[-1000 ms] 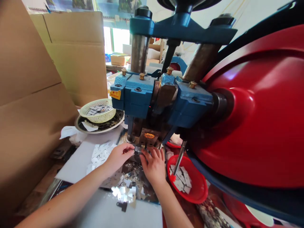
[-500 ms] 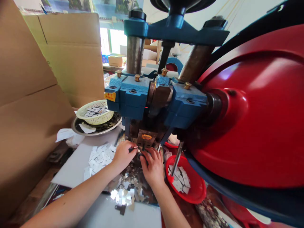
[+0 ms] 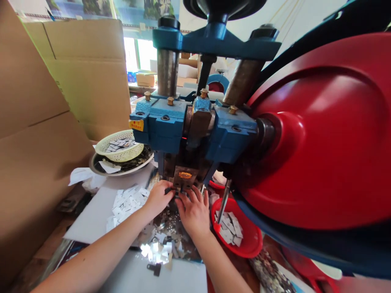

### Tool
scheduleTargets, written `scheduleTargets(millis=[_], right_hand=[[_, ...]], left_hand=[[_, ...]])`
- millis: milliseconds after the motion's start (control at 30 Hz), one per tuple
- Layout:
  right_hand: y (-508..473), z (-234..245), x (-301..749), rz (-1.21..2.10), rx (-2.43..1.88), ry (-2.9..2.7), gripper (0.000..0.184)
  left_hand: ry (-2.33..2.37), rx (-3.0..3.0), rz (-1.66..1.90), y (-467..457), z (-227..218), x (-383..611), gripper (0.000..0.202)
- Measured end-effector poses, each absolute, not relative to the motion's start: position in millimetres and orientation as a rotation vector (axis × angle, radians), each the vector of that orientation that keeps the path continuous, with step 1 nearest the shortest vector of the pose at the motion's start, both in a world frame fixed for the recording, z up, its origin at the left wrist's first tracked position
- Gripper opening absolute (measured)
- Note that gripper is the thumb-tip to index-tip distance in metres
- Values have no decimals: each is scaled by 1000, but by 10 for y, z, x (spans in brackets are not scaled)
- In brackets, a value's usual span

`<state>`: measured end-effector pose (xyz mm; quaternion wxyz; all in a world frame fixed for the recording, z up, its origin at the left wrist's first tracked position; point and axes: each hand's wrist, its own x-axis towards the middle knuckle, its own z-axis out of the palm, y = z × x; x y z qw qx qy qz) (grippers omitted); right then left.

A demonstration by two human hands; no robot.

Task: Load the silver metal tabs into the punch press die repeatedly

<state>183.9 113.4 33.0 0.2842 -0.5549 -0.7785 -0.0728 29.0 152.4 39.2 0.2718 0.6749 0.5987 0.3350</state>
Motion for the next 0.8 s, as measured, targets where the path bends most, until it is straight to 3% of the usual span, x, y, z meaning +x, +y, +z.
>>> scheduleTargets(millis=[200,333,500,667,800], right_hand=[[765,80,2200,482,-1569,-1321,38],[433,75,2404,831,-1380,-1041,53],[455,141,2406,739,-1423,-1092,53],[598,-18,2293,863,-1292,-998,68],[821,-8,2195,765,-1517,-1050,53]], left_hand=[[1626,1805,1035,1423,431,34,18],[1622,1810,1048,1276,432,-237,18],[1622,1923,920,996,405,-505,16],[1658,2036,815,737,365,-741,17],[1707,2072,716,668,346,-862,18]])
